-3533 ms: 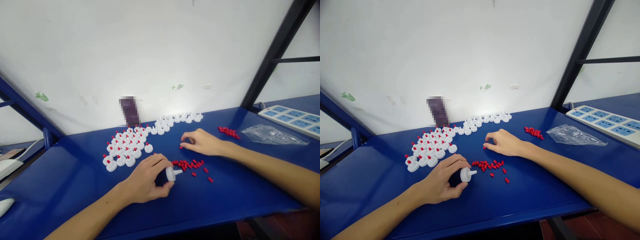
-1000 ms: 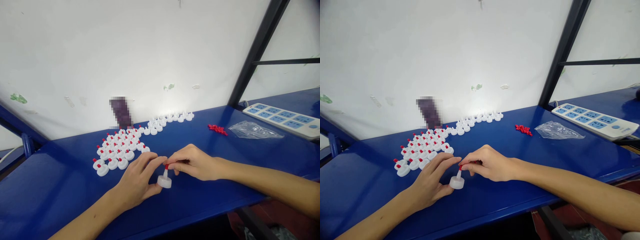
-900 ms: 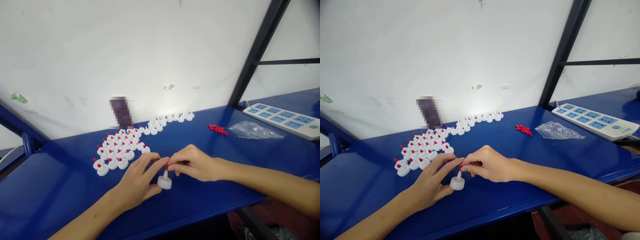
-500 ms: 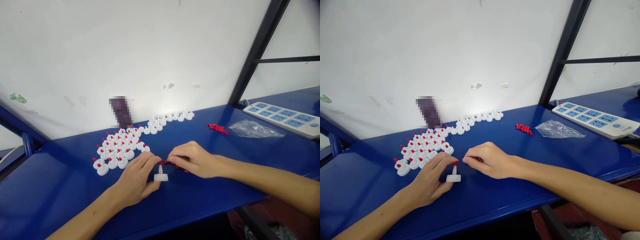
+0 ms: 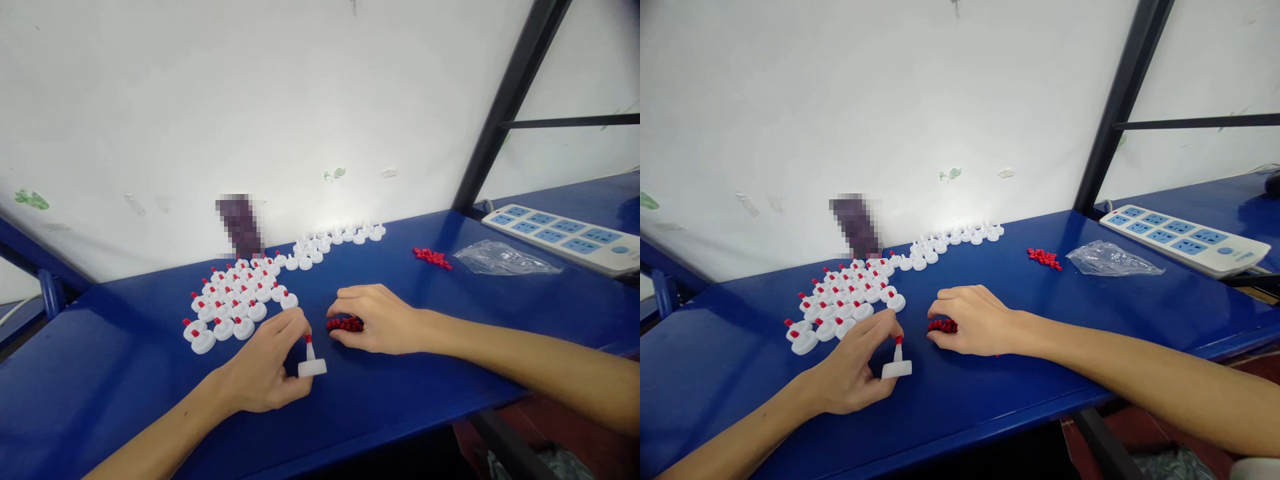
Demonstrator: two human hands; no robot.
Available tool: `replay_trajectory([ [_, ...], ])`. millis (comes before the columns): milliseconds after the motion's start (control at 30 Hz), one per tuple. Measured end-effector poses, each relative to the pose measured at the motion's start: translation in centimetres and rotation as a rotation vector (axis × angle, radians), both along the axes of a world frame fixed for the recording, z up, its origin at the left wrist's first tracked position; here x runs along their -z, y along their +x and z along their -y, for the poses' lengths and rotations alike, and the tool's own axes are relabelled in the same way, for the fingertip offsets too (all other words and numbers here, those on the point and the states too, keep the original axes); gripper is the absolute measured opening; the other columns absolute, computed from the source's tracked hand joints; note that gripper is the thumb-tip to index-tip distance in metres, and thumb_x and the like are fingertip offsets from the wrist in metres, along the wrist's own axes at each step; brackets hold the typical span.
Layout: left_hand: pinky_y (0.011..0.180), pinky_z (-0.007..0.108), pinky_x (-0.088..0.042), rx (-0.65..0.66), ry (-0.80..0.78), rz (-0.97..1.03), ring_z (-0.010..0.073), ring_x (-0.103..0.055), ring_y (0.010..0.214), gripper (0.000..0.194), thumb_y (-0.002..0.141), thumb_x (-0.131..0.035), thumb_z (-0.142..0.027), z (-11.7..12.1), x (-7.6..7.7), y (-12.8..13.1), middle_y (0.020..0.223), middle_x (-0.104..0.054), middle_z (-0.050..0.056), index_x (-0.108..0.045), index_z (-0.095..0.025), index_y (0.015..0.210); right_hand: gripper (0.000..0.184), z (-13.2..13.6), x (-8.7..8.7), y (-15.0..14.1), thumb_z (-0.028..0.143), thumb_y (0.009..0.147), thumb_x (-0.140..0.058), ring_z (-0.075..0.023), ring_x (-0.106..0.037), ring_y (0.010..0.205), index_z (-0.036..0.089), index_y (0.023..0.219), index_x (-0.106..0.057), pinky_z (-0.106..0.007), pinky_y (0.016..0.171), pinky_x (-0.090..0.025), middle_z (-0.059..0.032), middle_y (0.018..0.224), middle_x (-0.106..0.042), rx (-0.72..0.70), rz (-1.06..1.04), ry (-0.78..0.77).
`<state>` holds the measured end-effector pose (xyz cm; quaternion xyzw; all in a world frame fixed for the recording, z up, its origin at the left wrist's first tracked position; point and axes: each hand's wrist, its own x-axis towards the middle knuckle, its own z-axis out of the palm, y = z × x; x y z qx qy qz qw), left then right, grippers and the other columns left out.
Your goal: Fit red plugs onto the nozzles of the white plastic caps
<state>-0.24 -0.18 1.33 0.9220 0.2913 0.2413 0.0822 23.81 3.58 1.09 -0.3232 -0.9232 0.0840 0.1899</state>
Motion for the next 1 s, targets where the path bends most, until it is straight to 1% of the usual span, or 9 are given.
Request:
replay_trajectory([
  [167, 0.061, 0.028, -0.036, 0.067, 0.004, -0.070, 0.0167, -0.040, 0.066, 0.023, 0.066, -0.046, -0.014, 0.02, 0.24, 0.21, 0.078, -0.042, -0.001, -0.037, -0.022, 0.086, 0.020, 0.02, -0.06, -0.27, 0.038, 0.087, -0.067, -0.0146, -0.056, 0.070, 0.019, 0.092, -0.072, -0.026, 0.058, -0.031, -0.0017, 0.081, -0.062, 0.047, 0.057, -0.015],
  [300, 0.059, 0.028, -0.034, 0.078, -0.043, -0.111, 0.0164, -0.038, 0.065, 0.024, 0.063, -0.045, -0.014, 0.03, 0.31, 0.49, 0.076, -0.040, -0.002, -0.031, -0.023, 0.081, 0.017, 0.14, -0.04, -0.44, 0.031, 0.093, -0.060, -0.0132, -0.054, 0.069, 0.020, 0.090, -0.073, -0.026, 0.057, -0.029, -0.0008, 0.078, -0.061, -0.007, 0.071, -0.032],
  [367, 0.058, 0.027, -0.032, 0.075, -0.077, -0.130, 0.0161, -0.036, 0.064, 0.025, 0.063, -0.045, -0.014, 0.00, 0.27, 0.58, 0.075, -0.039, -0.003, -0.029, -0.023, 0.080, 0.018, 0.23, 0.00, -0.54, 0.030, 0.093, -0.059, -0.0129, -0.052, 0.068, 0.020, 0.088, -0.072, -0.026, 0.057, -0.028, -0.0005, 0.077, -0.061, -0.025, 0.068, -0.021],
  [500, 0.056, 0.027, -0.028, 0.059, -0.136, -0.151, 0.0152, -0.034, 0.062, 0.028, 0.063, -0.046, -0.014, -0.08, 0.09, 0.67, 0.073, -0.038, -0.004, -0.024, -0.024, 0.078, 0.015, 0.29, 0.06, -0.64, 0.028, 0.091, -0.061, -0.0125, -0.052, 0.068, 0.019, 0.086, -0.070, -0.026, 0.057, -0.028, -0.0004, 0.076, -0.060, -0.034, 0.035, 0.002],
  [633, 0.054, 0.027, -0.026, 0.072, -0.196, -0.180, 0.0141, -0.032, 0.061, 0.033, 0.061, -0.049, -0.013, -0.15, 0.03, 0.71, 0.073, -0.036, -0.005, -0.021, -0.023, 0.077, 0.011, 0.26, 0.13, -0.51, 0.025, 0.089, -0.061, -0.0119, -0.052, 0.068, 0.018, 0.086, -0.070, -0.025, 0.058, -0.029, 0.0002, 0.076, -0.060, -0.030, 0.008, -0.003],
  [867, 0.055, 0.028, -0.024, 0.082, -0.250, -0.227, 0.0137, -0.030, 0.061, 0.036, 0.060, -0.052, -0.012, -0.30, 0.04, 0.74, 0.072, -0.034, -0.005, -0.021, -0.023, 0.075, 0.009, 0.13, 0.32, -0.32, 0.021, 0.086, -0.063, -0.0109, -0.053, 0.066, 0.018, 0.090, -0.071, -0.024, 0.060, -0.033, 0.0009, 0.077, -0.061, -0.015, -0.098, 0.005],
  [1000, 0.054, 0.028, -0.024, 0.066, -0.313, -0.224, 0.0128, -0.030, 0.060, 0.036, 0.060, -0.052, -0.012, -0.32, -0.16, 0.87, 0.073, -0.036, -0.005, -0.021, -0.023, 0.075, 0.009, -0.05, 0.21, -0.06, 0.021, 0.086, -0.064, -0.0102, -0.053, 0.062, 0.017, 0.091, -0.071, -0.022, 0.057, -0.034, 0.0012, 0.074, -0.060, 0.008, -0.143, 0.011],
])
